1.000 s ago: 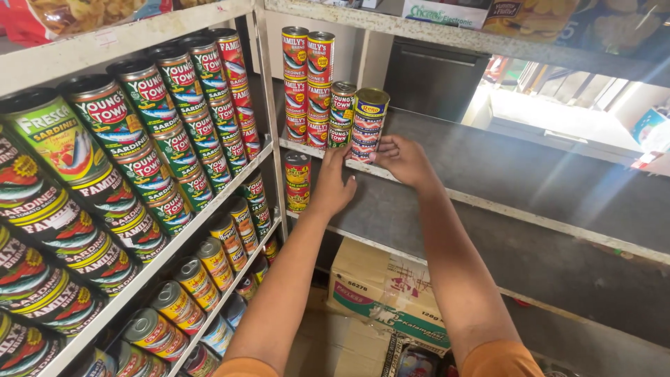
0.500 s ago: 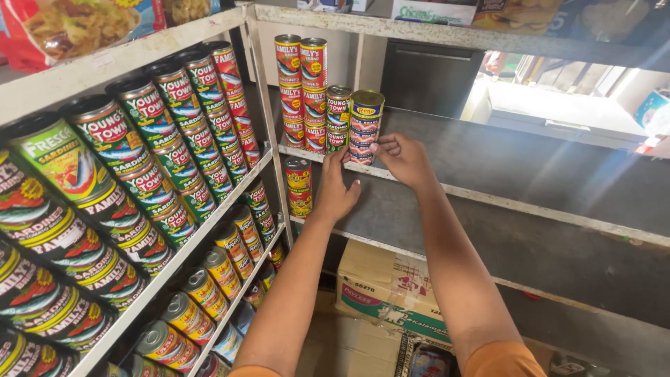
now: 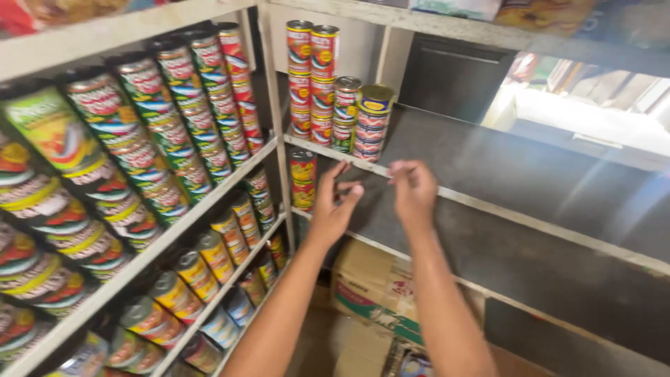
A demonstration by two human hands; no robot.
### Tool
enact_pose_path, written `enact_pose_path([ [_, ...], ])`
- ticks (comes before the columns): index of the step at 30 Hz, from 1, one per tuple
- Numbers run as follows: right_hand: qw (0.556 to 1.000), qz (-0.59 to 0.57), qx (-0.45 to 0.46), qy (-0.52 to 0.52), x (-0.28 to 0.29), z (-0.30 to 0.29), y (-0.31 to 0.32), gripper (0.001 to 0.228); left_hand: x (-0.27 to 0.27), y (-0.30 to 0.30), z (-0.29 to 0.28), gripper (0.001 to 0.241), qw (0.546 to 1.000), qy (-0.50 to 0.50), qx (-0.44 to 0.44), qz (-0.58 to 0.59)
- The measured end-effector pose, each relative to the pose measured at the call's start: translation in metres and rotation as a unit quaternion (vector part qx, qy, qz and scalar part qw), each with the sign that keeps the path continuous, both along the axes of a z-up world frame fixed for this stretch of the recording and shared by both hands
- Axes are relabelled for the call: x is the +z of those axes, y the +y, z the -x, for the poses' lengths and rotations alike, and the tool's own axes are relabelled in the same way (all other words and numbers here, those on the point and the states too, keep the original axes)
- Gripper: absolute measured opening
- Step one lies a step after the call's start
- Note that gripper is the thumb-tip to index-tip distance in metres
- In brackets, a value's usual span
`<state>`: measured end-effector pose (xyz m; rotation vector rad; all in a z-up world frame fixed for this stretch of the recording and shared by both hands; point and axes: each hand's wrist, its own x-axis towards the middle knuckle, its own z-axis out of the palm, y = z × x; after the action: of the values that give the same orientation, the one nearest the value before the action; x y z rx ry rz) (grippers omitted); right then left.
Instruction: Stocking grocery store shelves with canned goods and instant noodles from boxes.
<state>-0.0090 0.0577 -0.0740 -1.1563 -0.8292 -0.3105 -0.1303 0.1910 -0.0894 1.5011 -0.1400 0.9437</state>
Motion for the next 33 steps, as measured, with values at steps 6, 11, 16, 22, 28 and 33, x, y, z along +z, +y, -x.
enact_pose_path([
  [6,0.984,0.054,0.154,0.064,0.009,0.071,-0.009,0.012,-0.007,-0.012,0.023,0.053,0.998,-0.013,0.043,0.043],
  [11,0.959,0.111,0.251,0.074,-0.003,0.070,-0.009,0.019,-0.013,-0.035,0.059,0.057,0.985,-0.035,0.148,0.087],
  [16,0.935,0.159,0.314,0.048,-0.032,0.104,0.006,0.017,-0.064,-0.056,0.122,0.060,0.950,-0.027,0.255,0.175],
  [22,0.856,0.175,0.481,0.076,-0.078,0.210,0.032,0.017,-0.119,-0.097,0.246,0.056,0.868,0.051,0.448,0.206],
  [28,0.724,0.241,0.638,0.103,-0.125,0.334,0.032,0.019,-0.168,-0.155,0.364,0.052,0.793,0.042,0.551,0.256],
  [33,0.632,0.312,0.707,0.055,-0.161,0.430,0.003,0.020,-0.252,-0.227,0.444,0.050,0.712,0.026,0.619,0.331],
])
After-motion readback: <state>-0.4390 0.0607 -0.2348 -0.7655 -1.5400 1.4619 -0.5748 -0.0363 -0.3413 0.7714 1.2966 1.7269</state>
